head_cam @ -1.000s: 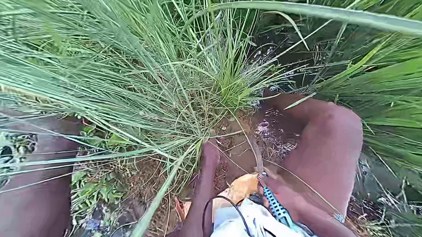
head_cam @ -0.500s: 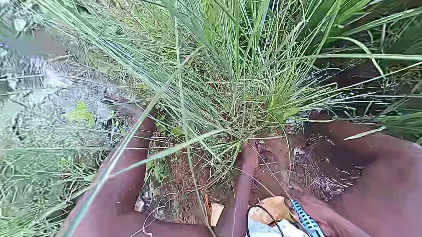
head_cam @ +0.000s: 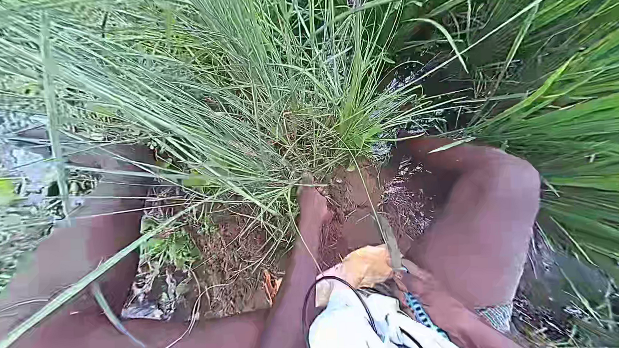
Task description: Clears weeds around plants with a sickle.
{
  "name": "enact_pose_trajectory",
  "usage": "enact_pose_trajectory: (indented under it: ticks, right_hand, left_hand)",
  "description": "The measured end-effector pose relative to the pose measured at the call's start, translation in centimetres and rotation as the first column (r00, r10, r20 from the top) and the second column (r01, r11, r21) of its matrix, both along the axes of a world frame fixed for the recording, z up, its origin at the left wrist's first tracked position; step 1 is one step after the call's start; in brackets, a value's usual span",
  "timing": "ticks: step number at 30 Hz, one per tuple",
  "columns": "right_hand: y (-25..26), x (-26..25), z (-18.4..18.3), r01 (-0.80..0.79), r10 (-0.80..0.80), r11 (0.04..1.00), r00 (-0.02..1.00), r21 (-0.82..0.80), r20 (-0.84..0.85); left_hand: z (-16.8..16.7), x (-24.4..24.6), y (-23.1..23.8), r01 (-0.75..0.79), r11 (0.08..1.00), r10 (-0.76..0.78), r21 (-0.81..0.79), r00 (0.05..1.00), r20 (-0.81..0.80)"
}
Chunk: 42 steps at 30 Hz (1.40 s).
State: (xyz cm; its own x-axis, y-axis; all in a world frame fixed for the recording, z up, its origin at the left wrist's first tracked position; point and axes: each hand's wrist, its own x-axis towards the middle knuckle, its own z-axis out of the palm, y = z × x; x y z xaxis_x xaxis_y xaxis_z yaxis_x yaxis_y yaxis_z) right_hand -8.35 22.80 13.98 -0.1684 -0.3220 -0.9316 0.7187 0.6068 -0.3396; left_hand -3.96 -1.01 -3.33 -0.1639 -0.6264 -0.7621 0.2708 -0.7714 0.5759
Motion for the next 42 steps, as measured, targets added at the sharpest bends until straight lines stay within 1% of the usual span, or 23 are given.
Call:
enact_pose_trajectory:
  ticks: [2,3,5,8,10,11,15,17,18,20,22,23,27,29,30,31,33,34,35,37,39,40,42]
  right_hand:
    - [3.9,-0.7,3.4,0.008,-0.008,1.0,0.995,-0.006,-0.098]
    - [5.2,-0.8,4.1,0.055,-0.055,0.998,0.986,-0.005,-0.155]
    - [5.5,-1.4,3.2,0.12,-0.133,0.99,0.974,-0.077,-0.182]
    - [3.2,-1.0,1.5,0.045,-0.083,0.971,0.985,-0.236,-0.154]
    - [2.4,-0.2,0.4,-0.025,-0.045,0.949,0.976,-0.315,-0.214]
    - [2.2,-0.3,0.1,-0.025,-0.047,0.943,0.977,-0.331,-0.209]
    - [1.0,-0.9,-0.6,0.154,-0.18,0.96,0.979,-0.236,-0.095]
    - [0.7,-1.4,-1.0,0.225,-0.242,0.951,0.969,-0.212,-0.057]
    - [0.7,-1.4,-1.3,0.241,-0.256,0.947,0.966,-0.21,-0.047]
    - [0.5,-1.6,-1.8,0.245,-0.26,0.941,0.965,-0.232,-0.035]
    - [0.3,-1.8,-2.1,0.249,-0.261,0.936,0.965,-0.249,-0.016]
    - [0.2,-1.9,-2.1,0.252,-0.261,0.937,0.965,-0.242,-0.006]
    - [-0.4,-2.2,-1.8,0.267,-0.275,0.947,0.961,-0.176,-0.023]
    - [-0.5,-2.3,-2.2,0.304,-0.313,0.938,0.949,-0.165,-0.03]
    - [-0.6,-2.3,-2.4,0.327,-0.338,0.93,0.94,-0.168,-0.042]
    - [-0.8,-2.3,-2.8,0.352,-0.366,0.92,0.929,-0.172,-0.056]
    - [-1.2,-2.6,-3.3,0.398,-0.413,0.901,0.908,-0.173,-0.062]
    - [-1.5,-2.9,-3.6,0.406,-0.42,0.899,0.905,-0.165,-0.061]
    - [-1.9,-3.2,-3.8,0.415,-0.427,0.897,0.902,-0.15,-0.059]
    - [-2.6,-3.7,-3.9,0.415,-0.422,0.903,0.905,-0.112,-0.048]
    - [-2.8,-3.9,-4.1,0.407,-0.41,0.908,0.912,-0.1,-0.007]
    - [-2.7,-4.0,-4.2,0.402,-0.402,0.91,0.915,-0.104,0.027]
    - [-2.4,-4.2,-4.5,0.384,-0.376,0.915,0.923,-0.123,0.087]
  left_hand:
    - [0.9,-0.1,-0.5,0.016,0.998,-0.02,-0.063,0.998,-0.058]
    - [1.6,-0.4,0.0,0.072,0.993,-0.076,-0.095,0.996,-0.042]
    - [3.4,-1.6,0.8,0.22,0.957,-0.218,-0.189,0.975,0.032]
    - [4.8,0.1,0.9,0.333,0.889,-0.315,-0.314,0.943,0.108]
    - [6.1,1.8,-0.4,0.336,0.878,-0.319,-0.341,0.942,0.108]
    - [6.8,2.4,-1.1,0.312,0.886,-0.302,-0.343,0.95,0.083]
    - [8.4,3.6,-1.8,0.238,0.9,-0.258,-0.364,0.966,-0.006]
    - [8.2,3.6,-1.5,0.261,0.89,-0.29,-0.374,0.957,-0.021]
    - [7.8,3.6,-1.1,0.311,0.871,-0.334,-0.381,0.943,0.008]
    - [6.8,3.2,-0.2,0.513,0.77,-0.49,-0.378,0.856,0.164]
    - [5.5,2.4,1.1,0.734,0.613,-0.647,-0.292,0.679,0.348]
    - [5.1,2.0,2.0,0.782,0.562,-0.686,-0.267,0.622,0.377]
    - [4.2,1.4,3.9,0.859,0.469,-0.745,-0.206,0.51,0.429]
    - [3.0,1.5,3.5,0.875,0.467,-0.765,-0.125,0.471,0.439]
    - [1.4,1.9,3.2,0.875,0.467,-0.755,-0.125,0.468,0.46]
    - [-0.8,2.5,2.9,0.889,0.434,-0.742,-0.145,0.444,0.502]
    - [-3.5,3.2,2.7,0.917,0.323,-0.708,-0.233,0.397,0.584]
    - [-5.1,3.4,3.0,0.904,0.282,-0.653,-0.322,0.427,0.626]
    - [-5.8,3.2,3.5,0.878,0.267,-0.613,-0.398,0.474,0.632]
    - [-1.4,1.3,4.0,0.912,0.311,-0.718,-0.266,0.409,0.563]
    - [1.4,-0.8,3.8,0.924,0.358,-0.751,-0.134,0.37,0.546]
    - [2.0,-1.8,3.4,0.928,0.361,-0.736,-0.095,0.346,0.582]
    - [1.6,-3.4,1.9,0.948,0.316,-0.71,-0.021,0.251,0.658]
